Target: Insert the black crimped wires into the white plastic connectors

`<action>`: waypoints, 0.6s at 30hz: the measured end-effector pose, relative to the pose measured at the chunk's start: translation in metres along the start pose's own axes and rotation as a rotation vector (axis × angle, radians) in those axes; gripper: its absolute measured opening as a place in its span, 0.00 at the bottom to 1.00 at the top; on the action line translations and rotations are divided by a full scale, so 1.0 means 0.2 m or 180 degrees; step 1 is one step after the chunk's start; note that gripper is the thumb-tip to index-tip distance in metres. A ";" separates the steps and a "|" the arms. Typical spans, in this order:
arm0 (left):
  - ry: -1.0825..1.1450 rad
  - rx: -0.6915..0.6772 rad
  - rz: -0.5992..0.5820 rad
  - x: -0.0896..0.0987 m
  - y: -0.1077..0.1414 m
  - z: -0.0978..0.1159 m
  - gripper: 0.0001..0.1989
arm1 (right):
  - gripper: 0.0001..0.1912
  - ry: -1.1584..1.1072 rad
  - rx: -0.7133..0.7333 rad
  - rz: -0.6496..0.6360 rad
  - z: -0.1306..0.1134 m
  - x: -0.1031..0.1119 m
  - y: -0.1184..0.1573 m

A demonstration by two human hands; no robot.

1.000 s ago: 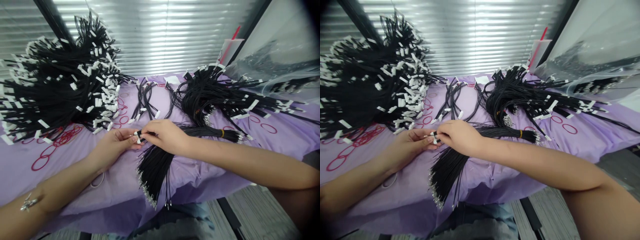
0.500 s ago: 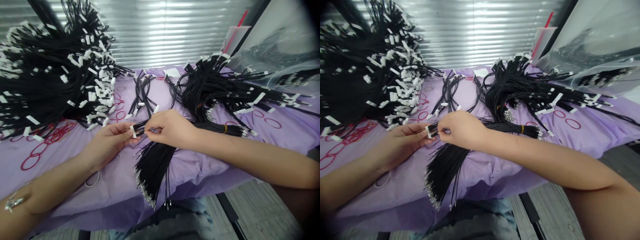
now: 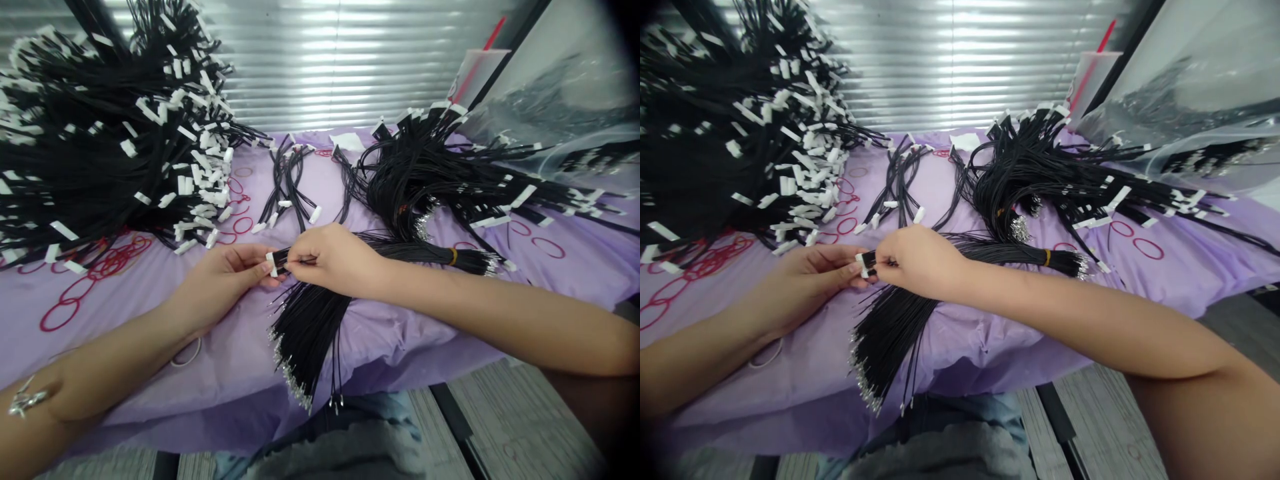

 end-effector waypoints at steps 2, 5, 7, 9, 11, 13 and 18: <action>-0.0020 -0.0001 -0.0012 0.00 0.00 0.00 0.08 | 0.10 0.0051 -0.0025 -0.0094 0.00 -0.01 -0.01; 0.0085 -0.0080 -0.0029 -0.01 0.00 0.01 0.07 | 0.11 0.0320 0.0034 -0.0096 -0.02 -0.01 -0.01; 0.0238 -0.0275 0.0048 -0.01 0.00 0.03 0.07 | 0.11 0.0754 0.0227 0.0274 -0.05 0.03 0.02; 0.0397 -0.0403 0.0167 0.00 -0.01 0.04 0.08 | 0.13 0.1222 0.0462 0.0719 -0.09 0.08 0.05; 0.0561 -0.0355 0.0274 0.02 -0.01 0.04 0.08 | 0.15 0.1504 0.0651 0.0675 -0.11 0.10 0.07; 0.0714 -0.0245 0.0348 0.04 -0.02 0.03 0.06 | 0.15 0.1601 0.0710 0.0118 -0.08 0.07 0.07; 0.0813 -0.0158 0.0427 0.07 -0.03 -0.01 0.05 | 0.10 0.1169 0.0561 -0.0717 0.03 0.01 0.04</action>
Point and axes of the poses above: each hand's wrist, its own y-axis away from the middle knuckle, its own x-axis out of the back of the hand, z = x × y, the point moved 4 cm from there along -y, towards the middle knuckle, and after that the axes turned 11 degrees about -z, right-handed, at the moved point
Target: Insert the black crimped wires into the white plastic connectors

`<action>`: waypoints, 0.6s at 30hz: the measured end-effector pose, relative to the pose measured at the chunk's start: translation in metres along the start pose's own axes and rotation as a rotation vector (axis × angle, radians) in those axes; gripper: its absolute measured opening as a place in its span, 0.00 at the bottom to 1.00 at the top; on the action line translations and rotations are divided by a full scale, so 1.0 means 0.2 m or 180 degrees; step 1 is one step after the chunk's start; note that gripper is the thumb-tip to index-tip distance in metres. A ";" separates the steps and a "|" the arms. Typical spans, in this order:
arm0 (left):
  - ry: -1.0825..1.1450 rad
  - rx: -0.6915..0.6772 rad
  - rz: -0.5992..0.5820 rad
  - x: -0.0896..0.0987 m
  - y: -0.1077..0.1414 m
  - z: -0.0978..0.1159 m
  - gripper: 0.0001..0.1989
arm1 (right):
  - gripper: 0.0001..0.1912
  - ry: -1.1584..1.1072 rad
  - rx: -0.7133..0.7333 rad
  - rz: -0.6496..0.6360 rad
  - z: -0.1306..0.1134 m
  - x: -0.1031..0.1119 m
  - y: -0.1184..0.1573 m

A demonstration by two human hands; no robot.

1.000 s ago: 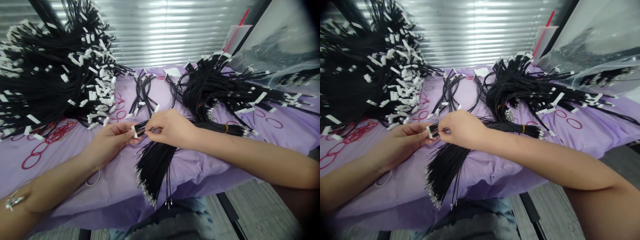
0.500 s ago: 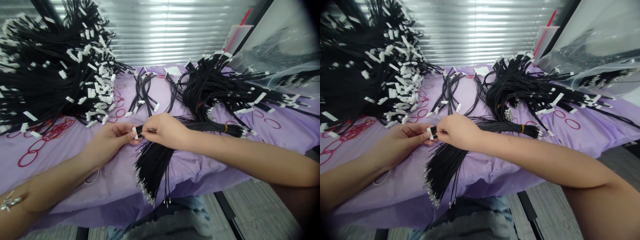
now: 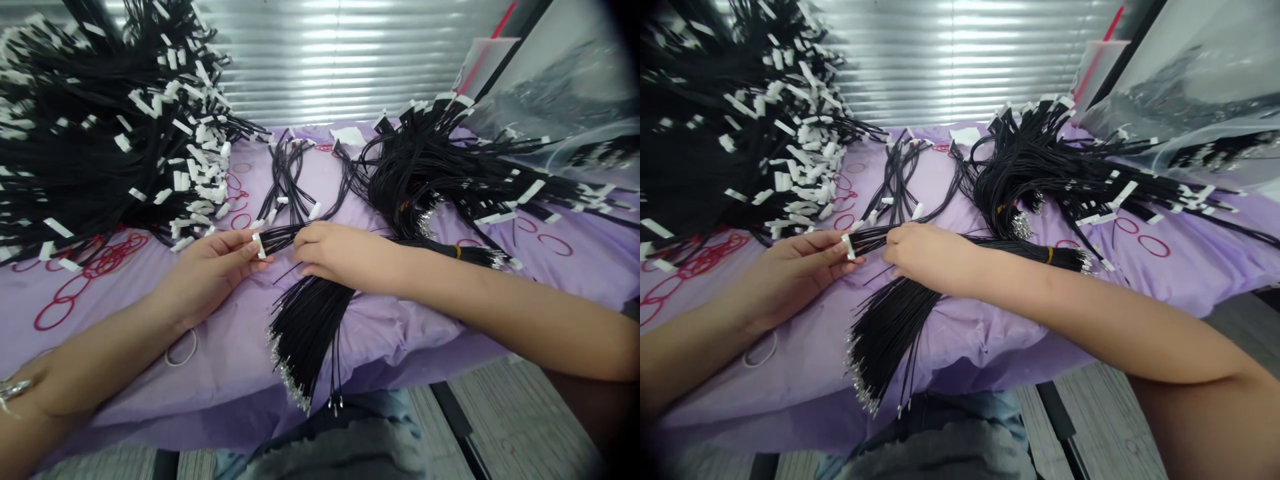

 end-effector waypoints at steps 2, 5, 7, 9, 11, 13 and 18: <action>-0.0023 -0.0003 -0.0053 0.00 0.00 0.00 0.04 | 0.08 -0.0330 0.0071 -0.0067 0.02 -0.01 -0.01; -0.0071 0.0007 -0.0111 -0.01 0.00 0.00 0.04 | 0.06 -0.0595 0.0074 -0.0173 0.01 0.01 -0.01; -0.0084 0.0018 -0.0143 -0.01 0.01 0.01 0.03 | 0.05 -0.0720 0.0087 -0.0327 0.00 0.03 0.00; -0.0095 0.0024 -0.0158 -0.01 0.01 0.01 0.02 | 0.05 -0.0885 0.0106 -0.0565 -0.01 0.04 0.01; -0.0108 0.0040 -0.0123 -0.01 0.01 0.01 0.03 | 0.05 -0.1038 0.0087 -0.0768 -0.01 0.05 0.02; -0.0112 0.0056 -0.0031 -0.01 0.01 0.01 0.04 | 0.06 -0.1112 0.0105 -0.0855 -0.01 0.05 0.02; -0.0085 0.0097 0.0043 -0.01 0.02 0.01 0.05 | 0.07 -0.1066 0.0267 -0.0575 -0.03 0.04 0.02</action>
Point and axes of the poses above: each hand's wrist, its own y-axis away from the middle knuckle, its own x-axis out of the back of the hand, z = x × y, the point moved 4 cm from there along -y, towards the middle knuckle, and after that the axes turned 11 degrees about -z, right-handed, at the moved point
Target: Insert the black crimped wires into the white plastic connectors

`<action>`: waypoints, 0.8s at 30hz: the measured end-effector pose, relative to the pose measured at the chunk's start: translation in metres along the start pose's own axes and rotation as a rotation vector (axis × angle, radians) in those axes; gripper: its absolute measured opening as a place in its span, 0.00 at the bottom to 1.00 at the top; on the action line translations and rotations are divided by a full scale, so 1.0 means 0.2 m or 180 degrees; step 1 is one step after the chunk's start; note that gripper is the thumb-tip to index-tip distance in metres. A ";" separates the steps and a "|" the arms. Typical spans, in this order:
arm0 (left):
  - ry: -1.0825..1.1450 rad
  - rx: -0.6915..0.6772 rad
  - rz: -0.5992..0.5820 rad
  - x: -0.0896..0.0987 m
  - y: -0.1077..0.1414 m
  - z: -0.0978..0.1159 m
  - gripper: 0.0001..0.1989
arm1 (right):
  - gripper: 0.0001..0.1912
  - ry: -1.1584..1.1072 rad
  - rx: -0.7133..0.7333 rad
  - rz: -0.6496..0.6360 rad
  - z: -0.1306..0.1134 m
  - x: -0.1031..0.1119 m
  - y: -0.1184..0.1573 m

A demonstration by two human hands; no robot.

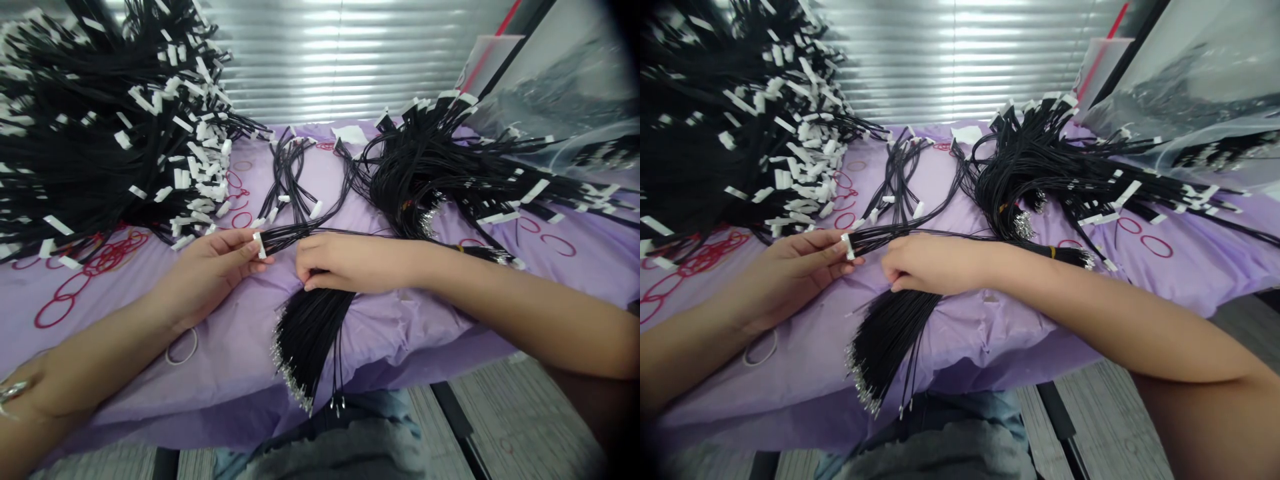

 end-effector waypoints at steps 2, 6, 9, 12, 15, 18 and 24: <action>0.0024 -0.0024 -0.0049 0.00 0.00 0.00 0.05 | 0.07 -0.0103 -0.0088 0.0168 0.00 -0.01 -0.01; 0.0005 -0.0031 -0.0091 0.01 -0.01 0.00 0.06 | 0.07 -0.0392 -0.0046 0.0423 0.00 -0.01 -0.02; 0.0009 -0.0042 -0.0104 0.01 0.00 0.00 0.05 | 0.06 -0.0434 0.0016 0.0591 -0.01 0.00 -0.02; -0.0042 -0.0025 -0.0098 0.00 0.00 0.00 0.05 | 0.06 -0.0495 -0.0165 0.0723 -0.01 0.00 -0.01; -0.0063 -0.0036 -0.0130 0.00 0.00 0.00 0.05 | 0.08 -0.0492 -0.0220 0.0895 -0.01 0.01 -0.01; -0.0039 -0.0039 -0.0155 -0.01 0.00 0.00 0.06 | 0.08 -0.0542 -0.0060 0.1055 -0.01 0.01 -0.01; -0.0062 -0.0015 -0.0240 -0.01 0.00 0.00 0.07 | 0.06 -0.0618 -0.0030 0.1138 -0.02 0.01 -0.01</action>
Point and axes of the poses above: each hand's wrist, its own y-axis away from the middle knuckle, its own x-axis out of the back of the hand, z = x × y, the point moved 4 cm from there along -y, towards the middle knuckle, and after that the axes turned 11 degrees about -z, right-handed, at the moved point
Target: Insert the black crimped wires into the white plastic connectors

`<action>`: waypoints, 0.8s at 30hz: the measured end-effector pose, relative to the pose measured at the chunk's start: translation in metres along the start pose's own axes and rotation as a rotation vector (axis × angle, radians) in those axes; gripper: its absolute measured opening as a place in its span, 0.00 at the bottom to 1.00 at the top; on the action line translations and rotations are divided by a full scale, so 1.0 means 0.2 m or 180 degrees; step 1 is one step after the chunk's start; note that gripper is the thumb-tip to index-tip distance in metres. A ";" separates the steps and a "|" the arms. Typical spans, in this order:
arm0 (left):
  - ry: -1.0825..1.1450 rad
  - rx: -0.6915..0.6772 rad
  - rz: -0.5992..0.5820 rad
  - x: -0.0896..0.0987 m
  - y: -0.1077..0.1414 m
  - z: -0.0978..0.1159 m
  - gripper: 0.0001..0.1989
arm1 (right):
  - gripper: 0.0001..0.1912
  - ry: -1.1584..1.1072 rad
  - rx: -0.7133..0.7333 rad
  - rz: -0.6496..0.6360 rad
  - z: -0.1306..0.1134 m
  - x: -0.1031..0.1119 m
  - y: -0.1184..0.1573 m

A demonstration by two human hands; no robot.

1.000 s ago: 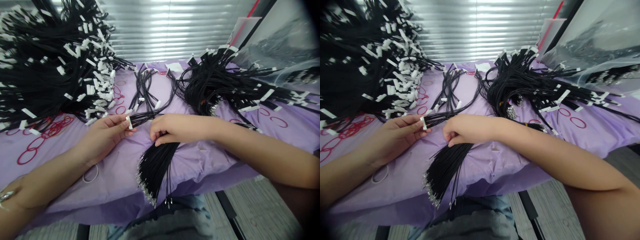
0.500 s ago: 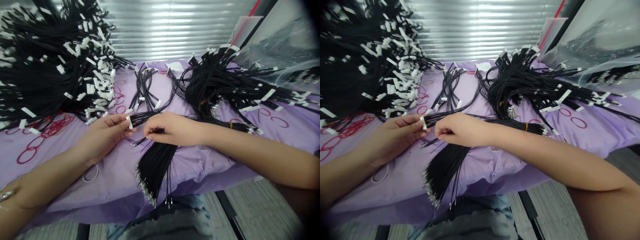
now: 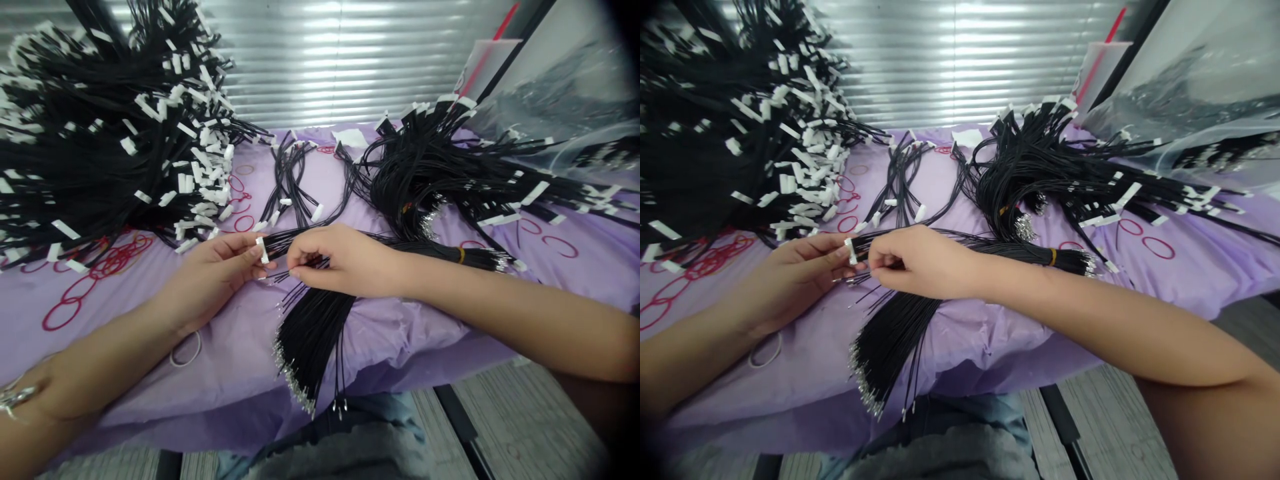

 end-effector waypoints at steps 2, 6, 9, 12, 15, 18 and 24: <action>-0.0044 -0.0018 -0.0033 0.00 0.00 0.00 0.08 | 0.07 0.0030 -0.0025 0.0069 -0.01 0.00 0.00; -0.0203 -0.0054 -0.0080 0.00 0.01 0.00 0.09 | 0.09 0.0338 -0.0220 0.0309 -0.01 0.02 0.00; -0.0317 -0.0081 -0.0102 0.00 0.01 0.00 0.10 | 0.10 0.0623 -0.0550 0.0465 0.00 0.03 -0.01; -0.0351 -0.0141 -0.0082 0.01 0.01 0.00 0.11 | 0.11 0.0725 -0.0757 0.0429 0.00 0.03 -0.01; -0.0334 -0.0151 -0.0084 0.01 0.02 0.00 0.13 | 0.11 0.0810 -0.0863 0.0416 0.00 0.03 -0.02; -0.0403 -0.0142 -0.0096 0.00 0.01 0.00 0.14 | 0.11 0.0916 -0.0904 0.0370 -0.01 0.02 -0.01; -0.0357 -0.0101 -0.0007 -0.02 0.01 0.01 0.14 | 0.13 0.1142 -0.0811 0.0254 -0.01 0.00 -0.01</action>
Point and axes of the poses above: each hand's wrist, its own y-axis away from the middle knuckle, its own x-axis out of the back of the hand, z = x × y, the point moved 4 cm from there along -y, towards the middle knuckle, and after that the axes turned 11 degrees about -z, right-handed, at the moved point
